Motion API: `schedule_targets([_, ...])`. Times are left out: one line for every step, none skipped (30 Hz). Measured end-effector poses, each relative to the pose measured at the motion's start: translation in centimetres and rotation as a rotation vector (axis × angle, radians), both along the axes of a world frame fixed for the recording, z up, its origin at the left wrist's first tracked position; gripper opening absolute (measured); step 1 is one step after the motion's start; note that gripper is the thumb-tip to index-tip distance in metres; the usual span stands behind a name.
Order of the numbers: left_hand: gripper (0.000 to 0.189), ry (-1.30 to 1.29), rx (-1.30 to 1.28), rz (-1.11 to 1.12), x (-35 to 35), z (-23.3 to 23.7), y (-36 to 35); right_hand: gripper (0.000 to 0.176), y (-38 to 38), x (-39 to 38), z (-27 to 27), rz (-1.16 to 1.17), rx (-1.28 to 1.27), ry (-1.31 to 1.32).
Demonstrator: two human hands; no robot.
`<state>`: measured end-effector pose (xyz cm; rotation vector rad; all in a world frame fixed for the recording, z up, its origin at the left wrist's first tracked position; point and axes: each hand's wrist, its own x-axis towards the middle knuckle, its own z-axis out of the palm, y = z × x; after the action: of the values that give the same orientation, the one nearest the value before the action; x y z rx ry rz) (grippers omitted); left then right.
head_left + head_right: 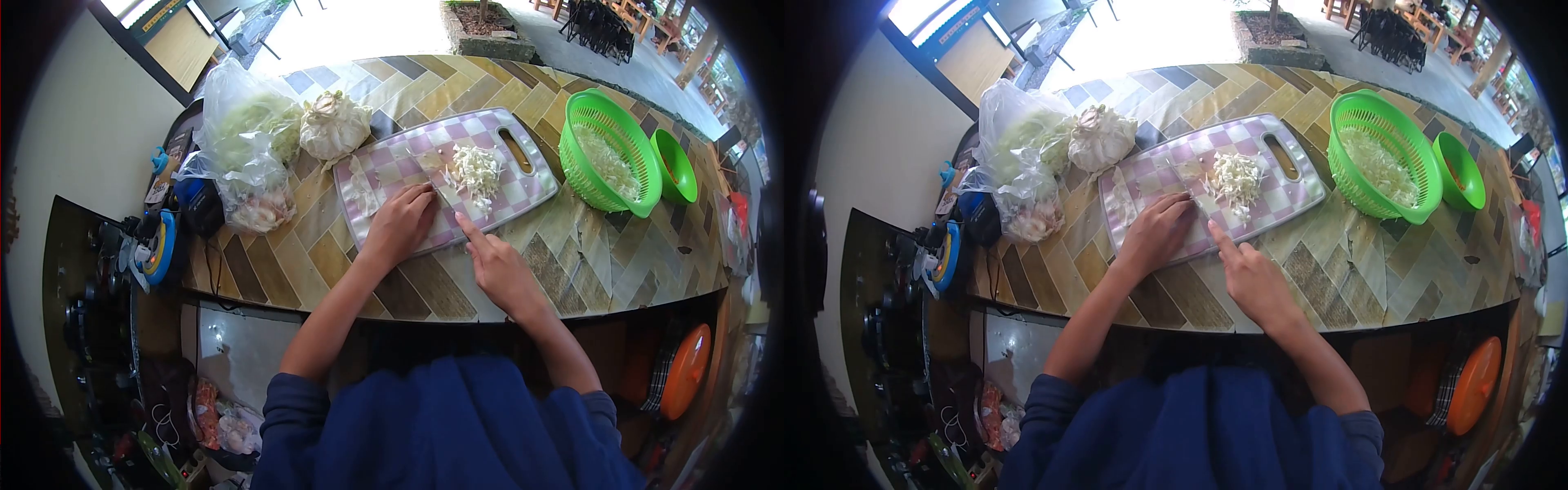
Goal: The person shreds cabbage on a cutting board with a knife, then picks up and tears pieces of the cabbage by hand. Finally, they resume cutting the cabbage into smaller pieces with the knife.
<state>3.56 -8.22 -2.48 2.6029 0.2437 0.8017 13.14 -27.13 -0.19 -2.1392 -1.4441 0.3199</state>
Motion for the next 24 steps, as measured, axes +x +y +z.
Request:
schedule_targets([0.019,-0.002,-0.004,0.003,0.0,0.1,-0.1,0.051,0.3,0.4,-0.3,0.014,0.015,0.003])
schedule_targets([0.019,-0.006,-0.009,0.005,0.0,0.0,-0.1,0.052,0.6,0.7,-0.5,0.026,0.030,0.006])
schedule_targets([0.019,-0.010,-0.014,0.004,0.1,-0.1,0.0,0.052,0.9,0.8,-0.6,0.011,-0.005,-0.018])
schedule_targets([0.019,-0.014,-0.017,0.004,0.1,-0.1,0.0,0.052,1.4,0.6,-0.8,-0.005,-0.040,-0.042])
schedule_targets([0.020,-0.009,-0.037,0.016,0.0,-0.2,-0.1,0.053,1.9,0.4,-0.7,-0.020,-0.073,-0.065])
schedule_targets([0.020,-0.006,-0.054,0.028,0.0,-0.2,-0.2,0.053,2.4,0.1,-0.5,-0.054,-0.092,-0.063])
schedule_targets([0.020,-0.005,-0.071,0.040,-0.1,-0.2,-0.3,0.053,3.0,-0.3,-0.2,-0.088,-0.111,-0.063])
schedule_targets([0.021,-0.001,-0.088,0.042,-0.1,-0.2,-0.4,0.053,3.3,-0.3,0.1,-0.123,-0.130,-0.063])
schedule_targets([0.021,0.001,-0.104,0.046,-0.1,-0.1,-0.5,0.052,3.4,0.0,0.0,-0.119,-0.088,-0.024])
schedule_targets([0.022,0.004,-0.120,0.052,-0.2,-0.1,-0.5,0.052,3.4,0.5,-0.1,-0.112,-0.045,0.015])
schedule_targets([0.022,0.007,-0.114,0.048,-0.2,0.0,-0.4,0.051,3.4,0.9,-0.3,-0.105,-0.006,0.055])
schedule_targets([0.022,0.011,-0.110,0.043,-0.3,0.0,-0.4,0.051,3.0,0.9,-0.3,-0.078,0.045,0.076])
schedule_targets([0.022,0.013,-0.108,0.038,-0.2,0.0,-0.3,0.050,2.5,0.7,-0.3,-0.052,0.095,0.095])
schedule_targets([0.022,0.005,-0.108,0.034,-0.2,-0.1,-0.3,0.050,2.0,0.5,-0.3,-0.026,0.143,0.114])
schedule_targets([0.022,-0.002,-0.109,0.031,-0.2,0.0,-0.4,0.049,1.5,0.2,-0.2,-0.030,0.108,0.096])
schedule_targets([0.022,-0.010,-0.109,0.029,-0.2,0.1,-0.4,0.049,1.0,-0.1,-0.1,-0.034,0.074,0.077])
schedule_targets([0.023,-0.010,-0.111,0.025,-0.2,0.1,-0.4,0.049,0.7,-0.4,0.1,-0.036,0.041,0.059])
schedule_targets([0.023,-0.010,-0.112,0.022,-0.3,0.1,-0.3,0.049,0.5,-0.6,0.4,-0.046,0.021,0.054])
schedule_targets([0.023,-0.010,-0.112,0.018,-0.3,0.1,-0.3,0.049,0.4,-0.8,0.8,-0.057,0.002,0.048])
schedule_targets([0.023,-0.007,-0.108,0.020,-0.3,0.1,-0.3,0.049,0.3,-1.0,1.1,-0.067,-0.018,0.044])
schedule_targets([0.023,-0.004,-0.103,0.022,-0.3,0.1,-0.3,0.050,0.3,-1.2,1.3,-0.068,-0.043,0.015])
schedule_targets([0.023,0.000,-0.099,0.024,-0.3,0.1,-0.3,0.051,0.4,-1.3,1.4,-0.068,-0.067,-0.015])
schedule_targets([0.023,0.002,-0.101,0.026,-0.3,0.1,-0.3,0.052,0.5,-1.3,1.5,-0.068,-0.092,-0.044])
schedule_targets([0.023,0.004,-0.103,0.030,-0.3,0.1,-0.3,0.054,0.6,-1.3,1.3,-0.056,-0.101,-0.069])
